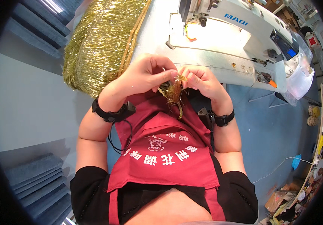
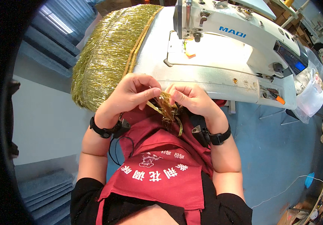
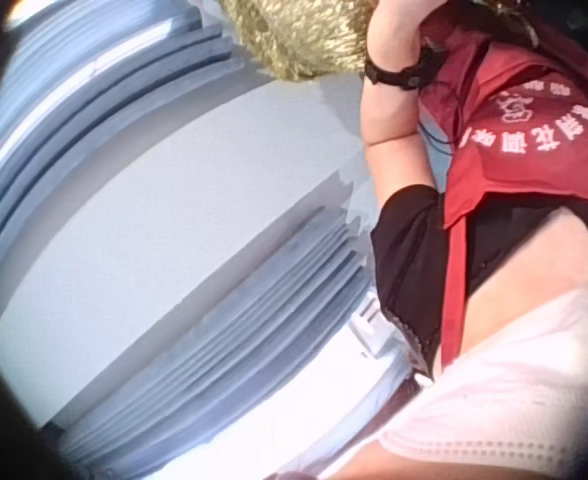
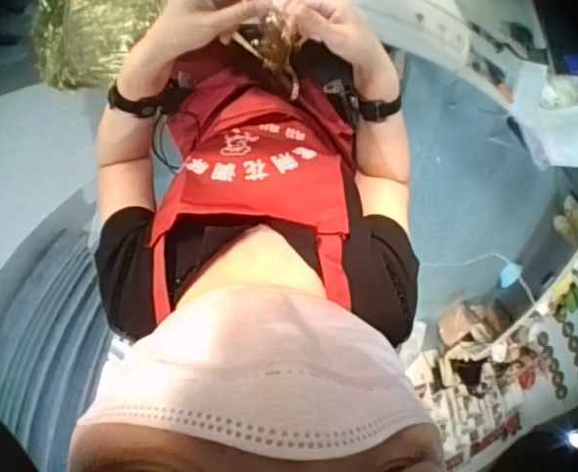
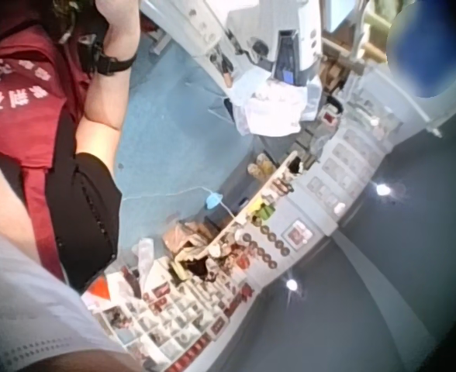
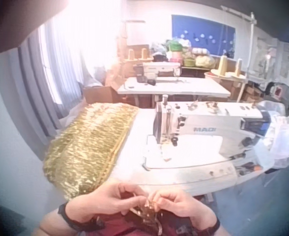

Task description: The person aligns a gold tinsel curtain with a gold trim on a sewing machine, measures the trim with a tape measure, and sews the trim to the curtain edge. The person repeatedly adjusts the fabric and trim to maintain alignment during sewing.

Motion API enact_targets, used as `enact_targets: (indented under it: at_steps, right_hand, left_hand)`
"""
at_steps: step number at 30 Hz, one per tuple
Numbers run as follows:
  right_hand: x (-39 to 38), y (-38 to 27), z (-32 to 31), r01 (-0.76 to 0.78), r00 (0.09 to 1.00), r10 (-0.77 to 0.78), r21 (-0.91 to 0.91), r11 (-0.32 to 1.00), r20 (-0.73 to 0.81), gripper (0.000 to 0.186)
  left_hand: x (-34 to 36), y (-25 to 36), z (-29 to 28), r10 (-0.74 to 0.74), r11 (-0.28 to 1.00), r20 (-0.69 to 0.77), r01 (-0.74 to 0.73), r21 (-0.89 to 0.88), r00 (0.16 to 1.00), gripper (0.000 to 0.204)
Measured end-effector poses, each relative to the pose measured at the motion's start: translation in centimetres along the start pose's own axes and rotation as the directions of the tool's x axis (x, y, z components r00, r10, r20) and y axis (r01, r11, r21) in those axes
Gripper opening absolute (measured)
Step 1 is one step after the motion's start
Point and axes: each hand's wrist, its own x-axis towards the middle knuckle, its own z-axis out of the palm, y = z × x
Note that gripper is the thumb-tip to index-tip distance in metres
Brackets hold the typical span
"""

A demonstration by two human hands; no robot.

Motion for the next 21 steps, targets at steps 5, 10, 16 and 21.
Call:
enact_targets:
  at_steps: [5,10,16,21]
  right_hand:
    - [-0.3,-0.5,0.2,0.088,0.991,-0.112,-0.271,0.958,-0.075,0.032]
    - [-3.0,-1.6,0.8,-0.178,0.960,0.156,-0.077,0.981,-0.231,0.017]
    - [-3.0,-0.3,2.5,-0.407,0.877,0.289,-0.272,0.872,-0.385,0.018]
    - [-2.3,2.1,2.2,-0.364,0.830,0.250,-0.143,0.921,-0.499,0.022]
  left_hand:
    - [-1.2,1.4,-3.2,0.282,0.836,-0.155,-0.163,0.524,0.947,0.005]
    - [-1.1,3.7,-7.7,0.450,0.654,-0.233,-0.140,0.743,0.862,0.009]
    - [0.0,5.5,-7.3,0.570,0.466,-0.060,-0.261,0.845,0.820,0.009]
    - [0.2,5.8,-6.1,0.656,0.373,0.067,-0.400,0.837,0.752,0.011]
